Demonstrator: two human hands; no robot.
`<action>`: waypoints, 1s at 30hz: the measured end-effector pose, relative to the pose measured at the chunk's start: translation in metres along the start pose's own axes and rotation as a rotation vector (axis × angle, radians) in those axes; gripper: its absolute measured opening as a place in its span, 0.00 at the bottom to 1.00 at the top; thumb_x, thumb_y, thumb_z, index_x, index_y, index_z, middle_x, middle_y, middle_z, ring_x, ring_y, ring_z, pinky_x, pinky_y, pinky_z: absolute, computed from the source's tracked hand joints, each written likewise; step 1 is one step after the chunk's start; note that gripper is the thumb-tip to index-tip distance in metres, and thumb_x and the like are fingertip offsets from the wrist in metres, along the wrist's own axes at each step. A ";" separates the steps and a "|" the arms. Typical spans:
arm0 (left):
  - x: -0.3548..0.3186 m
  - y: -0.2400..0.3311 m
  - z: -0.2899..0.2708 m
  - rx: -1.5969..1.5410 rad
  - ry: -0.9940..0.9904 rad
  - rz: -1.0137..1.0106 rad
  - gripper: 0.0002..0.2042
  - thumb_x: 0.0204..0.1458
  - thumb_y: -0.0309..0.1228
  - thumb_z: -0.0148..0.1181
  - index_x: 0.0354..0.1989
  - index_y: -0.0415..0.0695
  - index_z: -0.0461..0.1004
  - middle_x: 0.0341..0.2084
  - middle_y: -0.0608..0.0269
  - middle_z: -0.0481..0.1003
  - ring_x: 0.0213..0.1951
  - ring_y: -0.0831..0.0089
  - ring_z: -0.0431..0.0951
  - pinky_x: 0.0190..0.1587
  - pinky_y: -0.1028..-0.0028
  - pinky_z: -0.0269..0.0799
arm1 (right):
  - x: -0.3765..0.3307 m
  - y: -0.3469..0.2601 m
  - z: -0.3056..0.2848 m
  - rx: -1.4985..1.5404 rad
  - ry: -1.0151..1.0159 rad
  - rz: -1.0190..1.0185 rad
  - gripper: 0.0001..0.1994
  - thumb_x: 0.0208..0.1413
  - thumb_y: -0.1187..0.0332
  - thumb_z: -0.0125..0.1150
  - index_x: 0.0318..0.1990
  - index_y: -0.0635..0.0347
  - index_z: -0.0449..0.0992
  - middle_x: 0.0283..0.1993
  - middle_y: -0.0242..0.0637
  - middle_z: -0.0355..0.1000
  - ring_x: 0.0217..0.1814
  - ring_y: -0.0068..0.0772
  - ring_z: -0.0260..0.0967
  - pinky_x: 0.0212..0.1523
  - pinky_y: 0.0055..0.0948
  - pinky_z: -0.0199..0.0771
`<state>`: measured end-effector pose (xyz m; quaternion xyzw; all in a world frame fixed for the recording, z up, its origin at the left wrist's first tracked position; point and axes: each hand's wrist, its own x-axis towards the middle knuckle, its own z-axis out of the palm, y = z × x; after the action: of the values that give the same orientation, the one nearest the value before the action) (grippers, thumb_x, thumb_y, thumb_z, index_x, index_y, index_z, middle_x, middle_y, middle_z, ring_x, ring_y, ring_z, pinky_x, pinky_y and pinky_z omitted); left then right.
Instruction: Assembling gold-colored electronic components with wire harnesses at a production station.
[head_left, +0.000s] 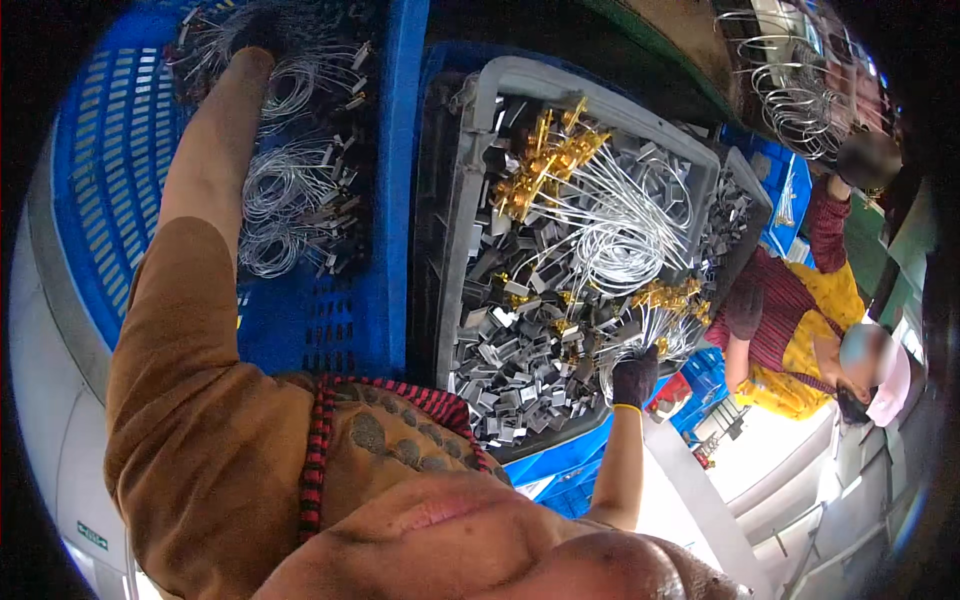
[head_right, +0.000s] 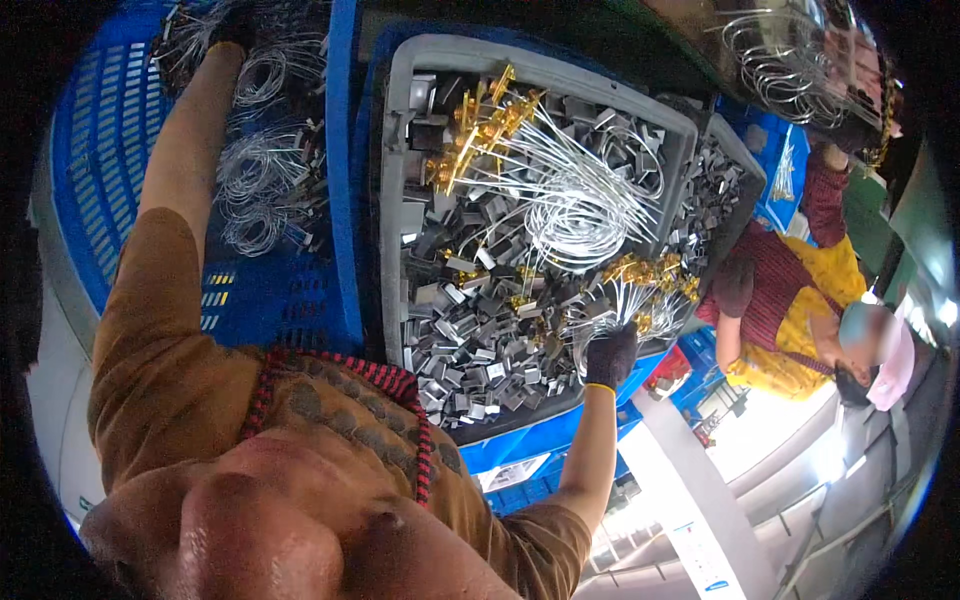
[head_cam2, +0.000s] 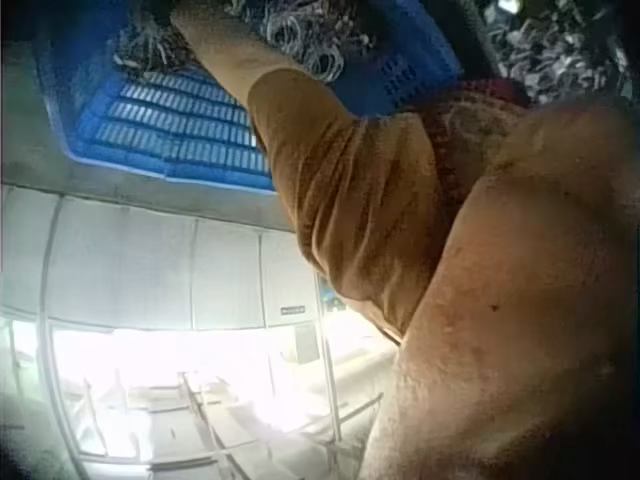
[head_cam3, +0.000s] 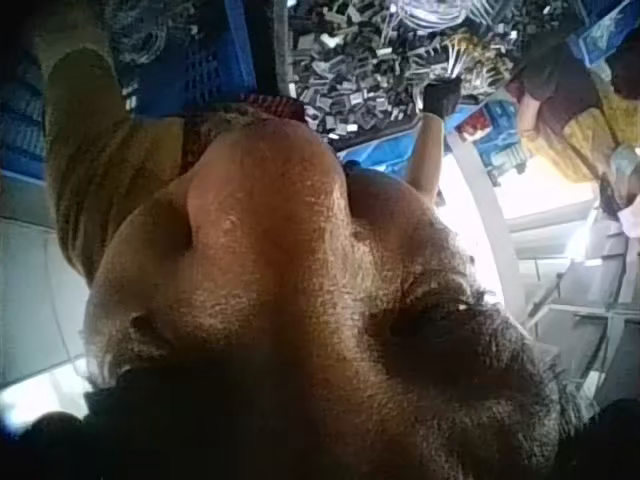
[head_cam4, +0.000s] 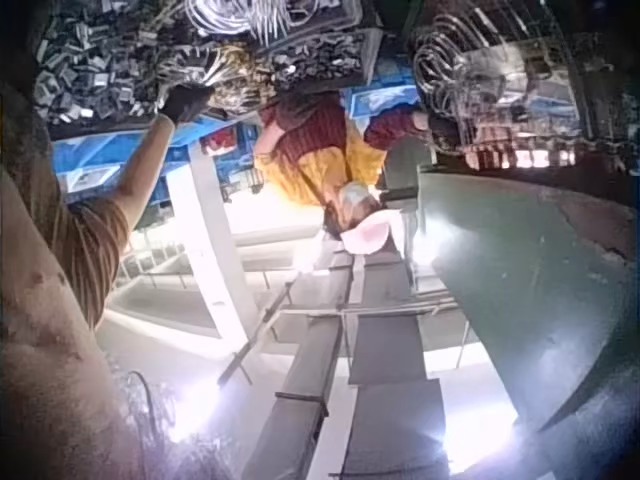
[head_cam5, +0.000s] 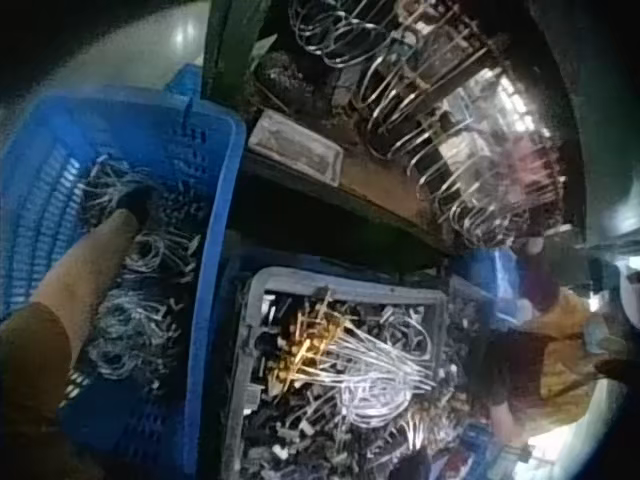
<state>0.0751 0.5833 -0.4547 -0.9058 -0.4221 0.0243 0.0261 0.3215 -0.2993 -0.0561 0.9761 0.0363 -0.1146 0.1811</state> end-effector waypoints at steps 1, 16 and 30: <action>0.002 0.043 -0.004 -0.044 -0.007 0.022 0.19 0.68 0.36 0.47 0.65 0.50 0.72 0.68 0.56 0.67 0.68 0.59 0.67 0.67 0.59 0.66 | -0.006 0.011 -0.002 -0.041 0.034 0.002 0.24 0.56 0.71 0.52 0.61 0.70 0.71 0.53 0.62 0.76 0.58 0.66 0.73 0.57 0.52 0.72; -0.046 0.018 -0.139 0.455 -0.124 0.160 0.25 0.59 0.45 0.57 0.65 0.53 0.72 0.66 0.54 0.71 0.67 0.54 0.69 0.70 0.53 0.63 | -0.019 -0.036 -0.059 0.155 -0.098 0.152 0.15 0.49 0.68 0.61 0.46 0.60 0.73 0.39 0.52 0.79 0.45 0.59 0.80 0.47 0.52 0.79; -0.284 0.020 -0.289 -1.489 -0.232 -0.196 0.26 0.54 0.37 0.65 0.61 0.38 0.76 0.48 0.61 0.81 0.49 0.69 0.79 0.55 0.70 0.73 | -0.032 -0.001 -0.073 0.054 -0.065 0.054 0.21 0.50 0.60 0.68 0.50 0.62 0.81 0.54 0.55 0.79 0.58 0.55 0.78 0.56 0.48 0.80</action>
<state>-0.0726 0.3453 -0.1611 -0.6341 -0.4056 -0.1745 -0.6348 0.3057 -0.2726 0.0169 0.9770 0.0007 -0.1424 0.1587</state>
